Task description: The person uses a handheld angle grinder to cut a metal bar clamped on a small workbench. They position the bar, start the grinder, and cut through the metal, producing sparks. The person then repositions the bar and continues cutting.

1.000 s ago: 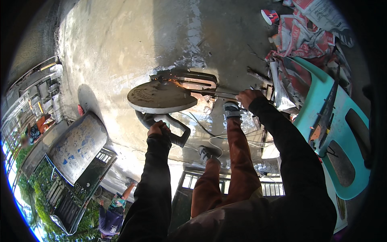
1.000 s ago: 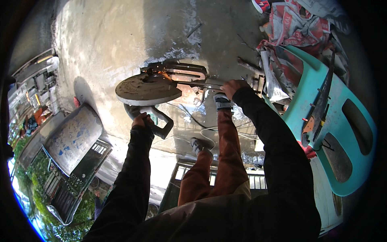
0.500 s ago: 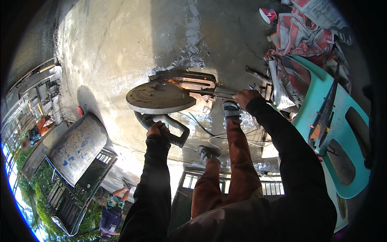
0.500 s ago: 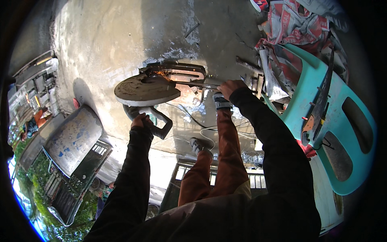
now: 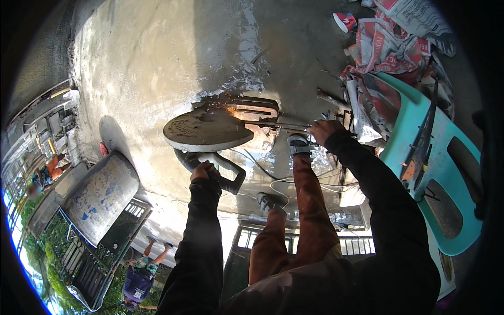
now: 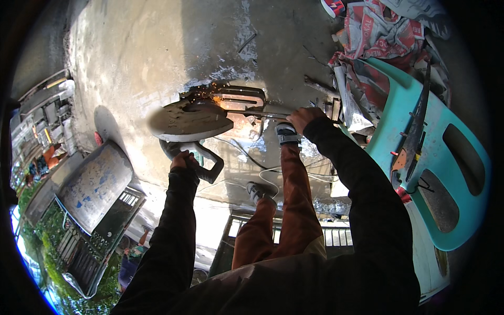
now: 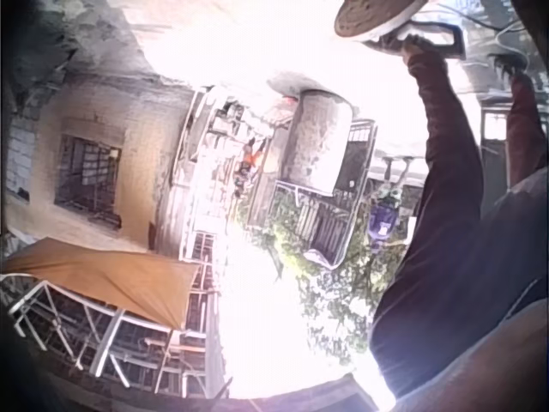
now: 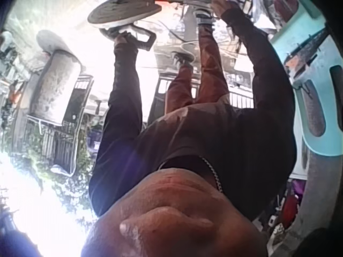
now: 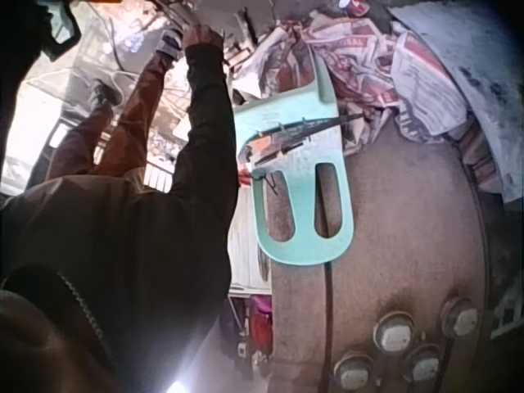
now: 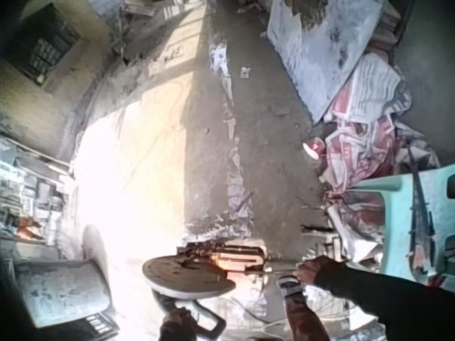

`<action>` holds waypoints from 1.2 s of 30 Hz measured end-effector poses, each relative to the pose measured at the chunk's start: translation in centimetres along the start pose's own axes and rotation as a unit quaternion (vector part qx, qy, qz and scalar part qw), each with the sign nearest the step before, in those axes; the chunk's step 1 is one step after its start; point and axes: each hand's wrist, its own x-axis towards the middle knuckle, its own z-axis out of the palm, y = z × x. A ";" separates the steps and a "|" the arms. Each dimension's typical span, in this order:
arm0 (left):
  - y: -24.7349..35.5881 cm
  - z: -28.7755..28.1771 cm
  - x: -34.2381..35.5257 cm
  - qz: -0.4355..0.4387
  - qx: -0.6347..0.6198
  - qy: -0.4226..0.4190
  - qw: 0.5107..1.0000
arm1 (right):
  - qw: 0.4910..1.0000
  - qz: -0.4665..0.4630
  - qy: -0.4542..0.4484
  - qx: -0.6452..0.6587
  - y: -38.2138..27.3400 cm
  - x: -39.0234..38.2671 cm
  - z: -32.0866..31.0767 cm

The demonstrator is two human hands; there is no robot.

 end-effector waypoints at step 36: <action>-0.4 -0.2 0.5 0.009 0.001 -0.012 1.000 | 0.998 0.031 -0.049 0.029 -1.7 0.5 -0.4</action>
